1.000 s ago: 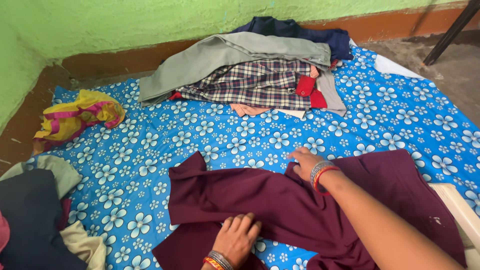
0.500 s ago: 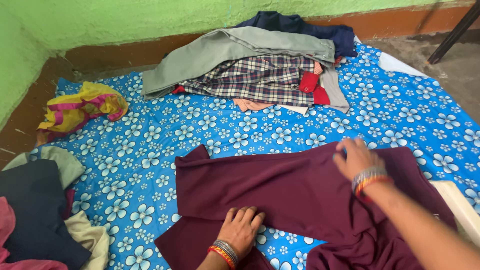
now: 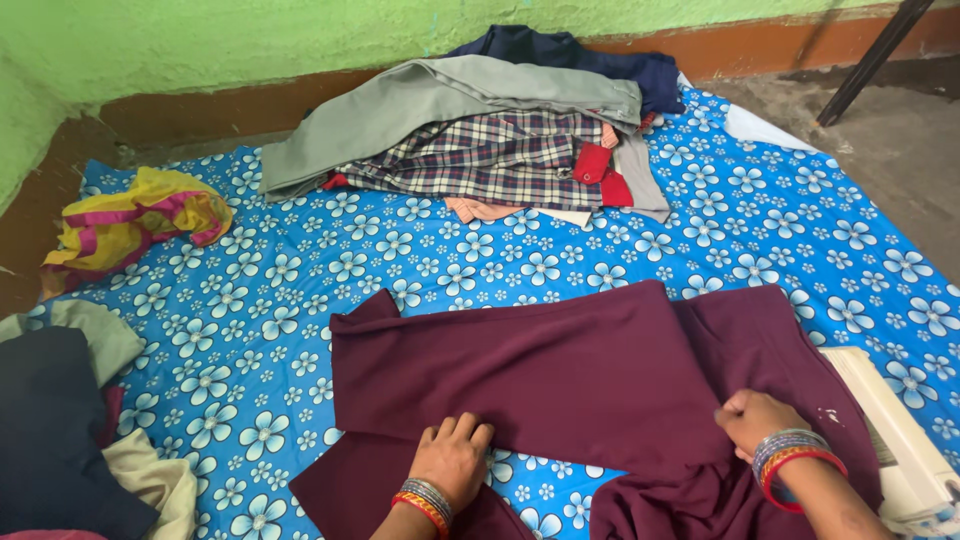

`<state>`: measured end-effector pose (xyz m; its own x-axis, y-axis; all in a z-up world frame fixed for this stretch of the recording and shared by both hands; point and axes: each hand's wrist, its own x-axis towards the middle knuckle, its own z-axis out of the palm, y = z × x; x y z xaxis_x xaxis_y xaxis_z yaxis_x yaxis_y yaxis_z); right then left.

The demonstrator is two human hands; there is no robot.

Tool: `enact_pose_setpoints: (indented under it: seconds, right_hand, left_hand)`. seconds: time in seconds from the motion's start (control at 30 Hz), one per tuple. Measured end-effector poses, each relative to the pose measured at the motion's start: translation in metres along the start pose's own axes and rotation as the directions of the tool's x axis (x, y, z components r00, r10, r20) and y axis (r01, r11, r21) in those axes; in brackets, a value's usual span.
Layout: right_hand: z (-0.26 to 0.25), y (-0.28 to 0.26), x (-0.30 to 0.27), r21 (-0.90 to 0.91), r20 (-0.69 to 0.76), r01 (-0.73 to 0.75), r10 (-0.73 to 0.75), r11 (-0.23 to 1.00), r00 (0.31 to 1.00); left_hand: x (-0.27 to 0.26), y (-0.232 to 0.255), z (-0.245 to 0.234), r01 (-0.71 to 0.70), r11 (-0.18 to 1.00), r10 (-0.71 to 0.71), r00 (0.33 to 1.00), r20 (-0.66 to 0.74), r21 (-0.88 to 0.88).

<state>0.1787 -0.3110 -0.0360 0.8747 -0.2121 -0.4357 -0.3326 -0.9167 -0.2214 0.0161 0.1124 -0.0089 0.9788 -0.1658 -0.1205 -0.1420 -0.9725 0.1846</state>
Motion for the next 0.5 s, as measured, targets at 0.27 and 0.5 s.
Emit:
enact_pose_setpoints:
  seconds: [0.27,0.5]
  right_hand:
    - [0.018,-0.049,-0.038,-0.054,-0.193,0.647,-0.643,0.761,0.741]
    - [0.013,-0.091,0.017,0.108,-0.415,0.44,-0.362,0.892,0.835]
  left_hand:
    - [-0.003,-0.003,0.01,-0.043,0.999,0.043,0.998,-0.048,-0.003]
    - [-0.013,-0.032,-0.003,-0.025,0.971,-0.076,0.911,-0.404,-0.239]
